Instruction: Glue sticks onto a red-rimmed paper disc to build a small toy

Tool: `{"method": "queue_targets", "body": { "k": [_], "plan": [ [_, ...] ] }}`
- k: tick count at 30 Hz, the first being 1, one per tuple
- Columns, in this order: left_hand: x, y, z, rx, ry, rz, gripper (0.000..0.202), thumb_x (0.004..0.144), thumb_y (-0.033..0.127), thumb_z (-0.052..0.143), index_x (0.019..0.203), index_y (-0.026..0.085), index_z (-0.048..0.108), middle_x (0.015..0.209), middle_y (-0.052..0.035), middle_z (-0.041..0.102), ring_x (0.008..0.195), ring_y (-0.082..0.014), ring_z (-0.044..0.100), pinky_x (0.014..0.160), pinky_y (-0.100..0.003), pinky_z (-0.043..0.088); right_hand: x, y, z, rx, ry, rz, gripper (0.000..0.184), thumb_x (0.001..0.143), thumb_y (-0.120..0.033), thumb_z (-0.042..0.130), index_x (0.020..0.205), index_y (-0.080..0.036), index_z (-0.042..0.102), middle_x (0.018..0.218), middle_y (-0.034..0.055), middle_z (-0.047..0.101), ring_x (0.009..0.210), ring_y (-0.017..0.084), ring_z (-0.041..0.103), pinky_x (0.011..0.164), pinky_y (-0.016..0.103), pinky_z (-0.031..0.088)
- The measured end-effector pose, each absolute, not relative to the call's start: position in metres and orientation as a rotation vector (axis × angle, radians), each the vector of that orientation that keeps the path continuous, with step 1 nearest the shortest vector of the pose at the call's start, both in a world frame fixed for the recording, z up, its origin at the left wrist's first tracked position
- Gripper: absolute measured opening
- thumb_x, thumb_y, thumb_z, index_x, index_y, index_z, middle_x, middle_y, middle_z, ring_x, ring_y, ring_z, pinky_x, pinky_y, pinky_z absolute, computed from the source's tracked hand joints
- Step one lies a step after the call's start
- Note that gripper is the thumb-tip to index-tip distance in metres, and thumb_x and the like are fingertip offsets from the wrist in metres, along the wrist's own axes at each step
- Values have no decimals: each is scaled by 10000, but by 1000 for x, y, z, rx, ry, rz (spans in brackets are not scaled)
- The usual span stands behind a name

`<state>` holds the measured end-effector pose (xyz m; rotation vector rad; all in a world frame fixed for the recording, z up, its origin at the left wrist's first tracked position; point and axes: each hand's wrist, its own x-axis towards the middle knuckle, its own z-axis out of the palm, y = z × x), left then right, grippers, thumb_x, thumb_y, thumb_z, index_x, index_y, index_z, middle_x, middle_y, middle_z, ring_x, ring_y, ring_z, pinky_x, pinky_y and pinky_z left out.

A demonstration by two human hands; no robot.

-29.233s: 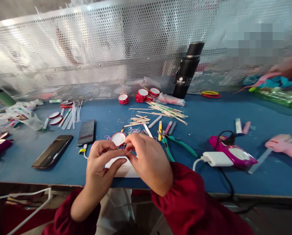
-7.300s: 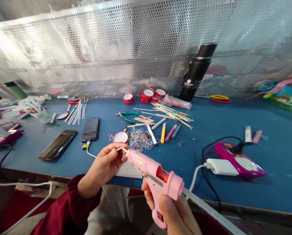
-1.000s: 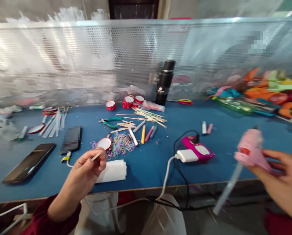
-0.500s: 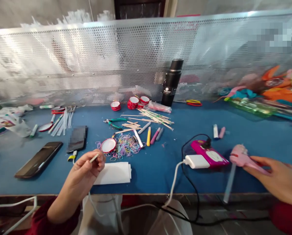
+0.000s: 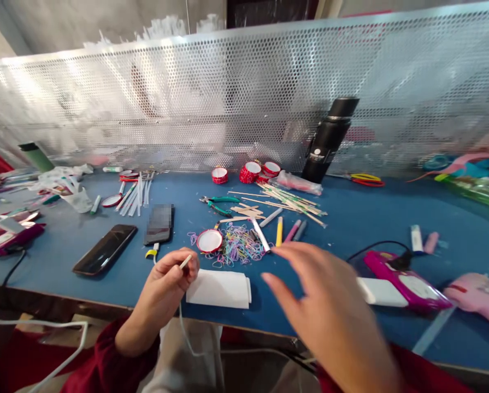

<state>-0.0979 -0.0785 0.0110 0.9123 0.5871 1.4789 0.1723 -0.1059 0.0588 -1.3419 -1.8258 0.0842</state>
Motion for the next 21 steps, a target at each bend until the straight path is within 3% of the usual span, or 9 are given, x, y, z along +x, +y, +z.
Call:
{"method": "queue_targets", "body": {
  "k": [4,9,14,17,21],
  "plan": [
    [-101,-79,8,875,596,1487,292,725,439,927,916,229,858,767,-24,659,713,-121,545,679,-238,410,98,-55,55,-1394,-2209,-92,402,923,-434,740,1253,-212,677,1288,128,715,1204,348,644,1029,513,468],
    [-108,-77,13,876,593,1508,309,706,441,937,911,223,858,764,-17,635,696,-117,525,676,-246,416,52,-14,51,-1601,-2369,-187,515,948,-558,654,1288,-170,672,1251,159,728,1202,356,629,1000,493,418],
    [-112,-74,19,869,614,1502,356,677,463,949,911,212,858,777,-23,639,696,-118,531,662,-246,412,42,-4,38,-1622,-2450,-255,461,956,-550,605,1233,-196,706,1156,157,751,1143,372,633,951,507,389],
    [-112,-74,20,874,618,1507,360,673,468,950,906,209,859,771,-21,635,687,-114,529,651,-240,410,44,-6,39,-1572,-2426,-245,450,961,-513,603,1291,-219,691,1211,149,749,1181,366,635,999,528,381],
    [-113,-75,25,898,613,1511,322,715,460,928,921,222,862,780,-20,646,705,-114,544,667,-234,433,64,-16,49,-1491,-2223,-123,556,918,-449,662,1394,-164,618,1327,178,715,1273,373,624,1106,572,381]
  ]
}}
